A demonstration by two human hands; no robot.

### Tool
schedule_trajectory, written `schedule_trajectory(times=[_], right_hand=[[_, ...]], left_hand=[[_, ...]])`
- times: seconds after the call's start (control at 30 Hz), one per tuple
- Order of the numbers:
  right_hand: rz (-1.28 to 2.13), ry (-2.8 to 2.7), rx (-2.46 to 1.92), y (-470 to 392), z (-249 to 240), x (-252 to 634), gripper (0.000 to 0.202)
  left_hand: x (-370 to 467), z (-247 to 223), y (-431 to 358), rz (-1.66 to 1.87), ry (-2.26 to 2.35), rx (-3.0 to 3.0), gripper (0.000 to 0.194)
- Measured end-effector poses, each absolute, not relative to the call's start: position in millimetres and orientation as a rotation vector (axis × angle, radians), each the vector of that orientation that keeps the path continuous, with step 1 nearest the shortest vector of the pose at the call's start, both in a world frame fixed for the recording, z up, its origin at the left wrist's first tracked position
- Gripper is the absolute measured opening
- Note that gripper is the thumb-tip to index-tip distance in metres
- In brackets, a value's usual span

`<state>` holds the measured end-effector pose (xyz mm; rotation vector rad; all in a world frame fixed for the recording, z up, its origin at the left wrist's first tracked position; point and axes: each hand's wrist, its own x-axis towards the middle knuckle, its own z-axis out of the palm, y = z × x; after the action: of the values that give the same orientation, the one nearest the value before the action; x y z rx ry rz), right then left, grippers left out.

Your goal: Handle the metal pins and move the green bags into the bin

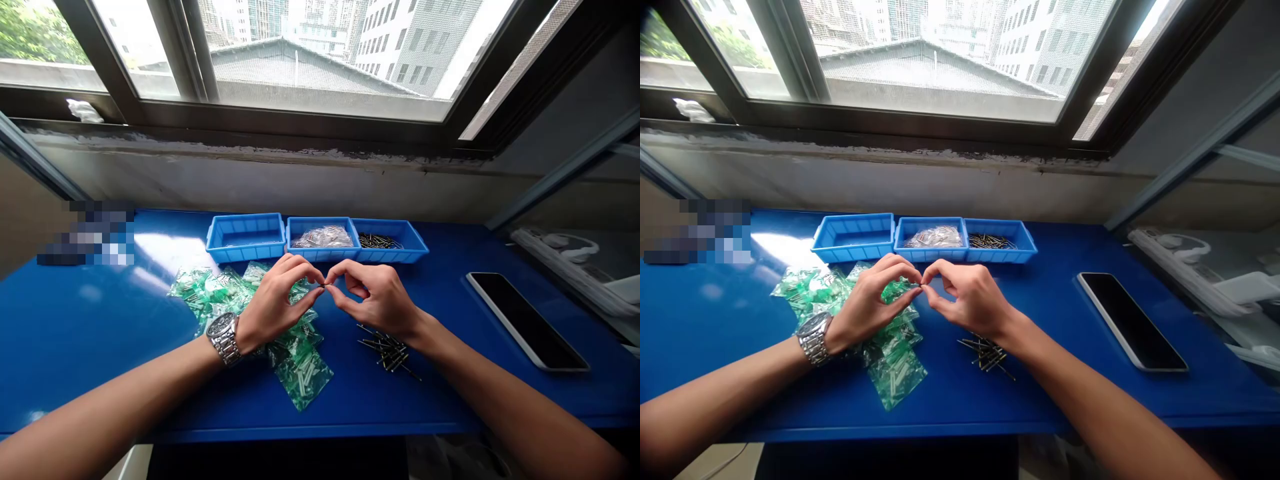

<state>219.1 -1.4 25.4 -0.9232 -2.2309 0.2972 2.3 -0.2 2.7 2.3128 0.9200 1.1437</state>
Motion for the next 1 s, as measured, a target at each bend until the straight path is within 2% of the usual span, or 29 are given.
schedule_trajectory(times=[0.2,0.57,1.0], right_hand=[[0.287,-2.211,-0.892,-6.7,27.2,215.1,0.007],[0.488,-2.224,-0.948,0.8,19.1,216.6,0.008],[0.308,-2.131,-0.874,-9.4,22.9,212.8,0.009]], left_hand=[[1.7,4.4,-1.0,1.154,0.854,2.324,0.004],[1.9,8.8,-4.1,1.29,0.881,2.273,0.003],[2.6,5.7,-3.5,1.199,0.834,2.336,0.003]])
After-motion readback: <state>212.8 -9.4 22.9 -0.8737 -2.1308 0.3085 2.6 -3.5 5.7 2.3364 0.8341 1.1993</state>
